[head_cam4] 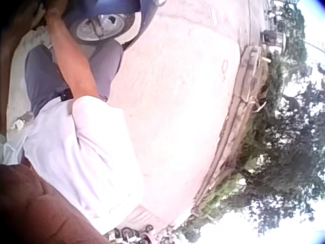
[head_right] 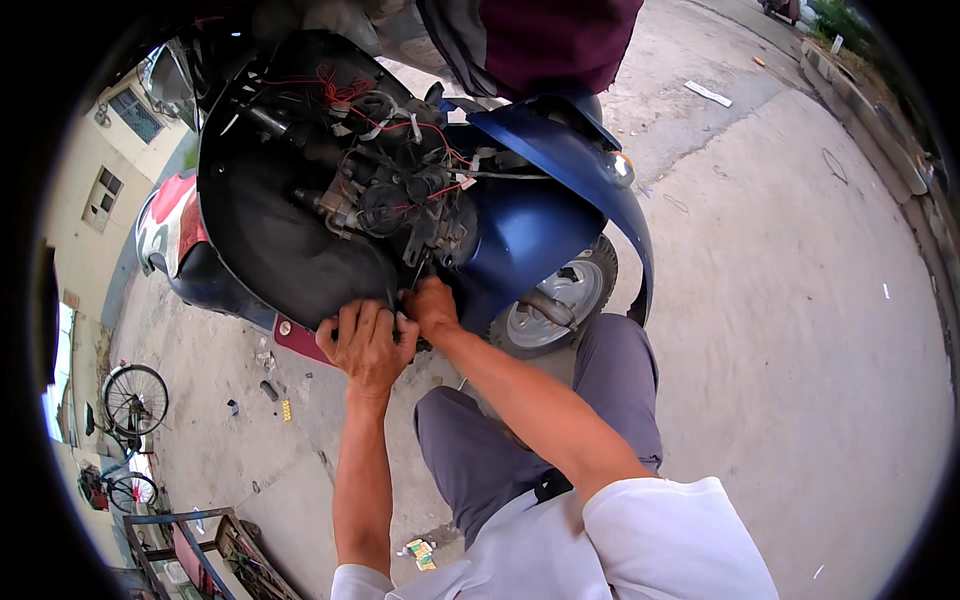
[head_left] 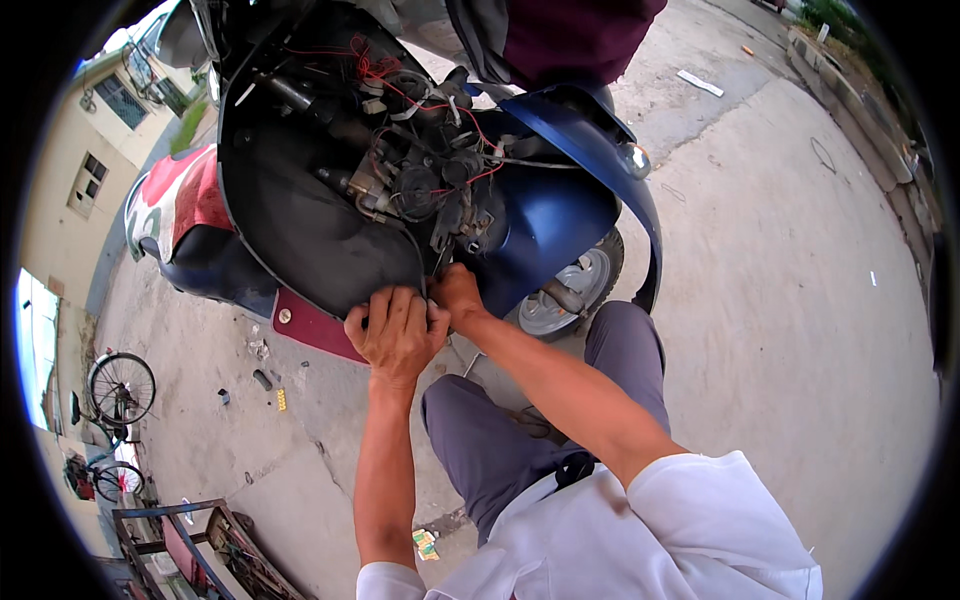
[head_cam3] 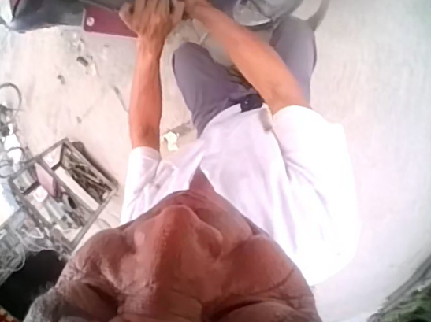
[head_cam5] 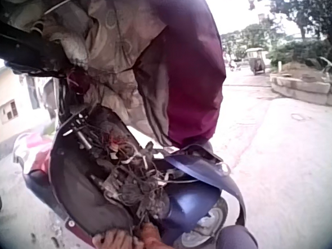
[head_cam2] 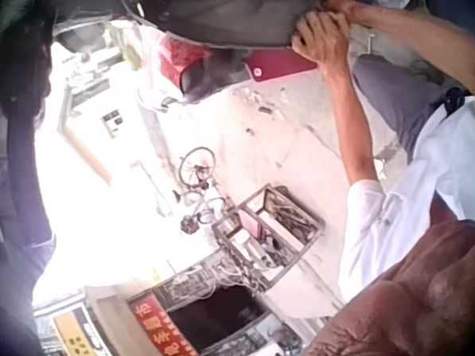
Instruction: The person uses a wrench to tighten or loosen bolts on a blue scooter's front wheel assembly and fairing while holding components in place by hand.
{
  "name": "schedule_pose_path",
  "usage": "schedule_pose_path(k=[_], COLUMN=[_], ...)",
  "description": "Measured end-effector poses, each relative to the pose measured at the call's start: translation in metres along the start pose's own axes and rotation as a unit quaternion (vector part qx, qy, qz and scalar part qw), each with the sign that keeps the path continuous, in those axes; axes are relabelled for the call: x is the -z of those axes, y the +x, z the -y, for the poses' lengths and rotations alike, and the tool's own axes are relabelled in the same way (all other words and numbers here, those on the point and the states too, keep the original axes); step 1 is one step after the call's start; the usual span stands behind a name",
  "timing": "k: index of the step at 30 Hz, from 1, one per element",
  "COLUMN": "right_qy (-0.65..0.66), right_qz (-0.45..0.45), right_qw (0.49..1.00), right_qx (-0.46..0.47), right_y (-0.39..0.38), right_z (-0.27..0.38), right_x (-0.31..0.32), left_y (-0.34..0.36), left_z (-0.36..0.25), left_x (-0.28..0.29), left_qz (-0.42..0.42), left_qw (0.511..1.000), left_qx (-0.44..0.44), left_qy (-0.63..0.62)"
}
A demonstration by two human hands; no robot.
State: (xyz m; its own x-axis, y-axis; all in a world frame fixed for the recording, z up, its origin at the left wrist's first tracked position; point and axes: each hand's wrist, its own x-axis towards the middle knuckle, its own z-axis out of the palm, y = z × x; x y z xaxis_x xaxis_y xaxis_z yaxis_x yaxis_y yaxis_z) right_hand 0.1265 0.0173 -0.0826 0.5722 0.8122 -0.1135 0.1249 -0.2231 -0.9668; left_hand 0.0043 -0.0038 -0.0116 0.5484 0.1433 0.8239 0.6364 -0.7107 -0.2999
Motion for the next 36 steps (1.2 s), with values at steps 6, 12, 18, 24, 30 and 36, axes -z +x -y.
schedule_pose_path(k=[6, 12, 18, 24, 30, 36], right_qy=[-0.034, -0.037, -0.12, -0.114, -0.127, -0.181], right_qz=[0.051, 0.052, 0.08, 0.062, 0.028, 0.067], right_qw=[0.998, 0.997, 0.989, 0.99, 0.991, 0.981], right_qx=[-0.013, 0.038, 0.044, 0.062, 0.028, -0.005], right_y=[-0.001, 0.007, -0.026, -0.035, -0.029, -0.014], right_z=[-0.004, -0.008, 0.011, 0.013, 0.026, 0.043], right_x=[0.004, -0.001, 0.032, 0.07, 0.082, 0.089], left_y=[0.001, 0.004, 0.0, 0.002, 0.007, 0.003], left_z=[0.002, 0.002, 0.003, 0.001, 0.001, 0.002], left_x=[-0.001, -0.002, -0.001, 0.0, 0.001, 0.001], left_qz=[-0.009, -0.014, -0.005, -0.001, -0.018, -0.01], left_qw=[1.0, 1.0, 1.0, 1.0, 1.0, 1.0], left_qx=[-0.002, -0.005, -0.002, 0.002, -0.009, -0.005], left_qy=[-0.001, 0.001, -0.001, -0.004, -0.007, -0.007])
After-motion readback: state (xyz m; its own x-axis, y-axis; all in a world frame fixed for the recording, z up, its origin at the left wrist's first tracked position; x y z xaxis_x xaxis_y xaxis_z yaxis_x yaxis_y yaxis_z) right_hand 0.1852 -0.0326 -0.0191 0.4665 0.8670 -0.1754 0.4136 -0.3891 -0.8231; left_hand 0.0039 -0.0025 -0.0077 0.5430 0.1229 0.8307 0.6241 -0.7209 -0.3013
